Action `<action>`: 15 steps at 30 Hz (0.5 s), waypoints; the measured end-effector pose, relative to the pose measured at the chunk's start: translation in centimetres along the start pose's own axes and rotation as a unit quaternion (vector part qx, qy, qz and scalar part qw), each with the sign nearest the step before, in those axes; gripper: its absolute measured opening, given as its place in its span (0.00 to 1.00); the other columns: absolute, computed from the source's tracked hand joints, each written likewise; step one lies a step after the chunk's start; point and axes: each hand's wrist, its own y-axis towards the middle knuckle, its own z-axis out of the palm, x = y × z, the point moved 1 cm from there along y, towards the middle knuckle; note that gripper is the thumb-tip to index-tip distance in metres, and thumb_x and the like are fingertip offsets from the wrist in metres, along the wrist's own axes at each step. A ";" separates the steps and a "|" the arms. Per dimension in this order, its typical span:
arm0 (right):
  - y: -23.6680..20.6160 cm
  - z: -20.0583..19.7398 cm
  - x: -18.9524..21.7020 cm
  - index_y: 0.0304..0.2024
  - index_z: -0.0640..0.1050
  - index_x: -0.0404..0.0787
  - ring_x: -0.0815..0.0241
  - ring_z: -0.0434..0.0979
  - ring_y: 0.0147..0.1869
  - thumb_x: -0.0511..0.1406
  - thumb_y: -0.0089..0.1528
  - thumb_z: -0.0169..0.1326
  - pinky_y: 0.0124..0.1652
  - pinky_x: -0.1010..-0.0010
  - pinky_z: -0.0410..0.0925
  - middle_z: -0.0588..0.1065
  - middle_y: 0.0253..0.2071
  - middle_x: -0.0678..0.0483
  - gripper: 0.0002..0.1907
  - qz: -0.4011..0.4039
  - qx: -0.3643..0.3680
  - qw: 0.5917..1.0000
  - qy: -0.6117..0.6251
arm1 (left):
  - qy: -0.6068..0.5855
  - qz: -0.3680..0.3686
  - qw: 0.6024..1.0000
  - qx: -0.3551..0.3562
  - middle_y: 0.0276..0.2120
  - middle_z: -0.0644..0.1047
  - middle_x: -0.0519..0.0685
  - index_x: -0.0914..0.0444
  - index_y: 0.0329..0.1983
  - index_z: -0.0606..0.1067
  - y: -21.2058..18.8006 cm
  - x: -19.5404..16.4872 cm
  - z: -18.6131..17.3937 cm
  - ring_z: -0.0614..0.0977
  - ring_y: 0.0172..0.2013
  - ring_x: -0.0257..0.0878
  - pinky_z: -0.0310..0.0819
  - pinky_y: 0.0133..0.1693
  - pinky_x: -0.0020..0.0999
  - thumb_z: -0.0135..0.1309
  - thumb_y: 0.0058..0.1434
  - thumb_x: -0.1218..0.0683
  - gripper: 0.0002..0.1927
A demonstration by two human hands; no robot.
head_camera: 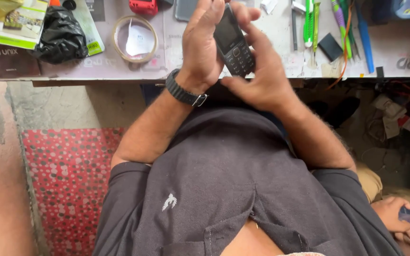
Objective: The person removes the battery cover and battery from a feature phone, then uses a green prying tool to separate the front keypad assembly from the phone body. They continue to detach the keypad and inspect the internal components.
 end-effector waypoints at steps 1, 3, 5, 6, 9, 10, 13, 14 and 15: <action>0.4 -3.1 -1.1 0.71 0.56 0.30 0.48 0.77 0.58 0.29 0.61 0.65 0.52 0.64 0.75 0.70 0.57 0.42 0.42 -0.006 -0.020 0.996 -0.083 | -0.003 -0.001 1.000 -0.002 0.45 0.72 0.58 0.69 0.56 0.65 2.7 1.5 2.2 0.75 0.57 0.49 0.71 0.62 0.47 0.50 0.79 0.40 0.25; 2.1 -8.4 -1.8 0.68 0.58 0.31 0.49 0.78 0.58 0.31 0.64 0.66 0.52 0.62 0.74 0.72 0.53 0.44 0.39 -0.017 -0.054 0.967 -0.247 | 0.012 0.002 1.000 0.006 0.42 0.72 0.56 0.68 0.55 0.65 7.2 3.2 6.9 0.74 0.57 0.47 0.69 0.62 0.47 0.47 0.79 0.38 0.27; 1.3 -11.1 -3.2 0.65 0.62 0.32 0.53 0.79 0.52 0.28 0.61 0.63 0.48 0.64 0.74 0.73 0.49 0.45 0.34 0.023 -0.055 0.974 -0.217 | -0.016 0.001 0.999 0.032 0.49 0.72 0.52 0.63 0.59 0.65 8.2 4.6 8.4 0.73 0.60 0.45 0.66 0.64 0.46 0.43 0.73 0.33 0.30; 1.3 -12.8 -3.6 0.64 0.64 0.33 0.54 0.79 0.50 0.27 0.60 0.61 0.46 0.65 0.74 0.74 0.48 0.46 0.32 0.042 -0.055 0.977 -0.200 | -0.061 -0.007 0.997 0.049 0.55 0.73 0.50 0.60 0.62 0.65 9.0 5.0 9.3 0.72 0.63 0.43 0.64 0.66 0.44 0.41 0.68 0.30 0.34; -0.5 -16.6 -3.1 0.45 0.69 0.37 0.49 0.73 0.36 0.22 0.54 0.58 0.28 0.60 0.62 0.69 0.37 0.41 0.19 -0.144 -0.233 0.937 -0.217 | -0.169 0.013 0.983 0.066 0.60 0.76 0.50 0.62 0.65 0.68 10.5 5.5 10.6 0.71 0.64 0.42 0.62 0.66 0.43 0.32 0.68 0.27 0.40; -1.0 -17.2 -3.0 0.45 0.66 0.39 0.53 0.73 0.33 0.24 0.54 0.58 0.28 0.62 0.64 0.70 0.35 0.44 0.19 -0.180 -0.269 0.940 -0.112 | -0.168 0.021 0.983 0.071 0.59 0.76 0.51 0.63 0.65 0.69 10.7 6.3 11.3 0.72 0.64 0.42 0.62 0.65 0.44 0.30 0.69 0.27 0.41; -1.3 -19.0 -2.8 0.45 0.62 0.41 0.60 0.71 0.29 0.30 0.57 0.58 0.29 0.66 0.67 0.70 0.33 0.51 0.20 -0.184 -0.234 0.952 -0.071 | -0.094 0.030 0.990 0.103 0.59 0.78 0.53 0.64 0.65 0.71 10.7 8.2 13.8 0.73 0.63 0.44 0.62 0.66 0.44 0.27 0.70 0.24 0.45; 0.1 -19.0 -3.4 0.46 0.64 0.38 0.60 0.70 0.30 0.30 0.60 0.61 0.29 0.67 0.65 0.69 0.33 0.51 0.20 -0.112 -0.126 0.955 -0.244 | -0.057 0.030 0.991 0.117 0.59 0.78 0.54 0.64 0.65 0.71 10.6 8.8 14.4 0.74 0.63 0.45 0.62 0.67 0.44 0.26 0.69 0.23 0.46; 0.9 -19.0 -3.8 0.48 0.65 0.36 0.59 0.69 0.31 0.31 0.63 0.64 0.29 0.67 0.64 0.68 0.34 0.52 0.20 -0.035 -0.015 0.914 -0.405 | -0.021 0.032 0.990 0.132 0.59 0.78 0.55 0.64 0.65 0.71 10.5 9.2 14.9 0.74 0.62 0.46 0.62 0.67 0.43 0.26 0.69 0.22 0.48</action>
